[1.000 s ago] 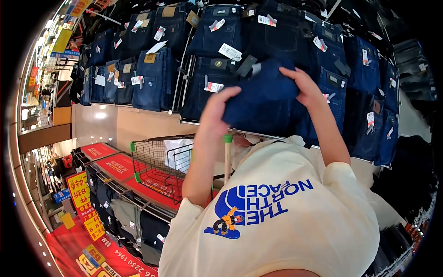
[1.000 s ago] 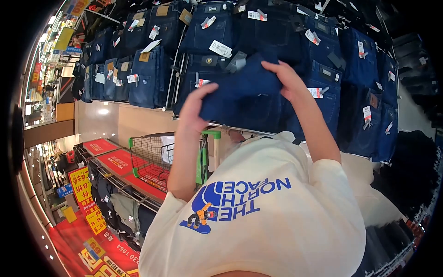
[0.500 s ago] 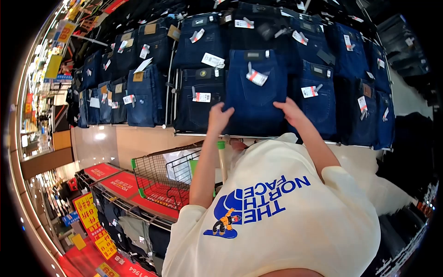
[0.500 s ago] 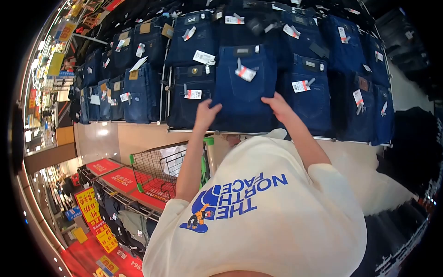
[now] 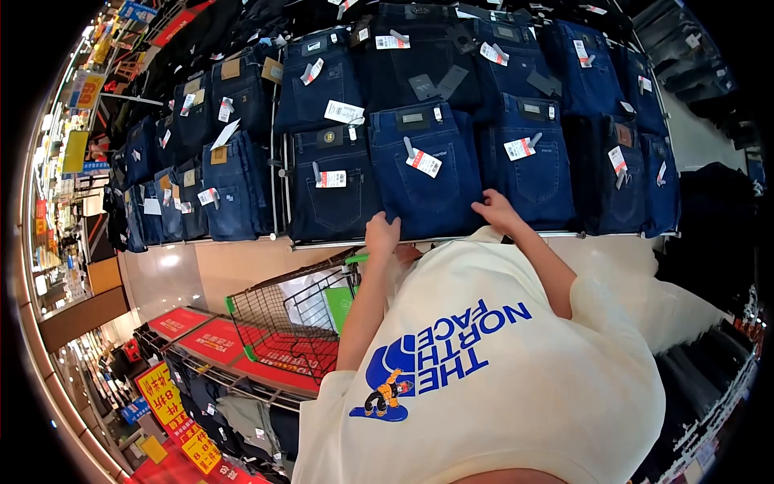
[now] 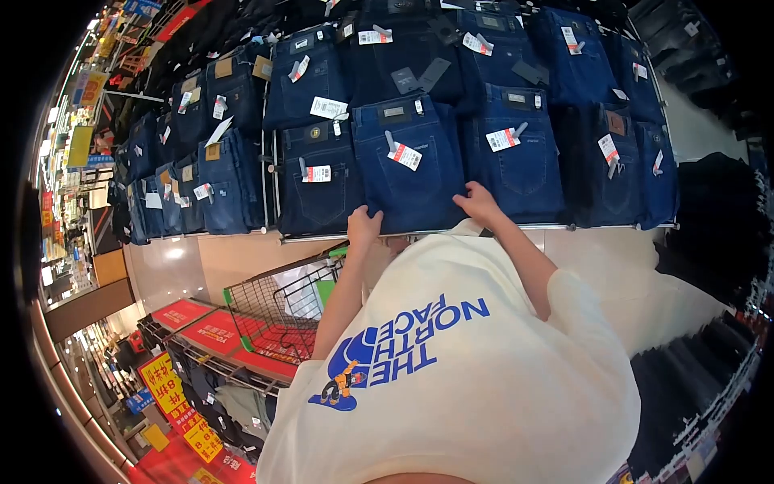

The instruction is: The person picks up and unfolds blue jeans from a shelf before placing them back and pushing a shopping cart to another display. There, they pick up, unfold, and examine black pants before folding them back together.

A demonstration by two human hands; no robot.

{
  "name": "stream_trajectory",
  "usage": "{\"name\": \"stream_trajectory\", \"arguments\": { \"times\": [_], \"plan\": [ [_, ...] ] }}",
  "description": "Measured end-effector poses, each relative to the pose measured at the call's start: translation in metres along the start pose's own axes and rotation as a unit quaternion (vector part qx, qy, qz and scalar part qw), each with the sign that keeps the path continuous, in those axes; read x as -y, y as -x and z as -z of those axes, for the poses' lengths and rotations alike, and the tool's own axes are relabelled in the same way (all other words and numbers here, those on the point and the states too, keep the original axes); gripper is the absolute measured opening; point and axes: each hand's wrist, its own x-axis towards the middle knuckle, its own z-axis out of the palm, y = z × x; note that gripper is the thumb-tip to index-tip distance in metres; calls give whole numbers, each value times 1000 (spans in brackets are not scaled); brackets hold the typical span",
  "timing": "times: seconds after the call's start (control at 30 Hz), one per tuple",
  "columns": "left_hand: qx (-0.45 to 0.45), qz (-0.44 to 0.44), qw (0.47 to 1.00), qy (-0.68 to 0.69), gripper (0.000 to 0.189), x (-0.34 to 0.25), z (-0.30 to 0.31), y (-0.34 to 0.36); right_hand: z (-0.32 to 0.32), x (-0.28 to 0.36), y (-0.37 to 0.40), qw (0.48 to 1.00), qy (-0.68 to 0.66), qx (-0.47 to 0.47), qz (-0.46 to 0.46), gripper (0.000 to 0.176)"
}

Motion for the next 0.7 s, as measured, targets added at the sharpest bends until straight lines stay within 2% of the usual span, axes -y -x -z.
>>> {"name": "stream_trajectory", "arguments": {
  "times": [0.03,0.07,0.2,0.23,0.27,0.33,0.37,0.4,0.47,0.53,0.57,0.63,0.7],
  "plan": [
    [9,16,1000,21,58,0,-1,2,9,4,10,998,5,-45,39,47],
    [11,16,1000,21,58,0,-2,3,14,6,15,984,29,-149,94,30],
    [-19,-16,1000,9,51,9,-14,2,46,33,31,933,21,-345,100,27],
    [-30,-21,999,13,50,10,-15,1,52,31,26,926,53,-358,106,44],
    [-30,-22,999,12,50,12,-16,1,52,34,22,926,53,-358,106,44],
    [-12,-32,999,17,55,13,-16,0,48,39,10,874,181,-428,142,69],
    [-12,-33,999,16,55,12,-17,1,46,39,0,886,203,-401,117,87],
    [-5,-29,999,44,57,11,-15,3,44,45,-3,886,202,-401,118,87],
    [-1,-25,997,70,61,7,-13,8,37,57,-9,858,260,-439,62,86],
    [-71,-95,989,89,68,3,-9,17,35,59,-14,851,276,-444,53,86],
    [-73,-93,989,88,68,1,-7,22,35,58,-15,847,297,-438,48,85],
    [-153,-144,976,47,61,-8,1,34,37,56,-16,837,335,-430,53,80],
    [-164,-153,972,78,60,-13,4,40,47,54,-17,852,317,-412,62,77]
  ]
}}
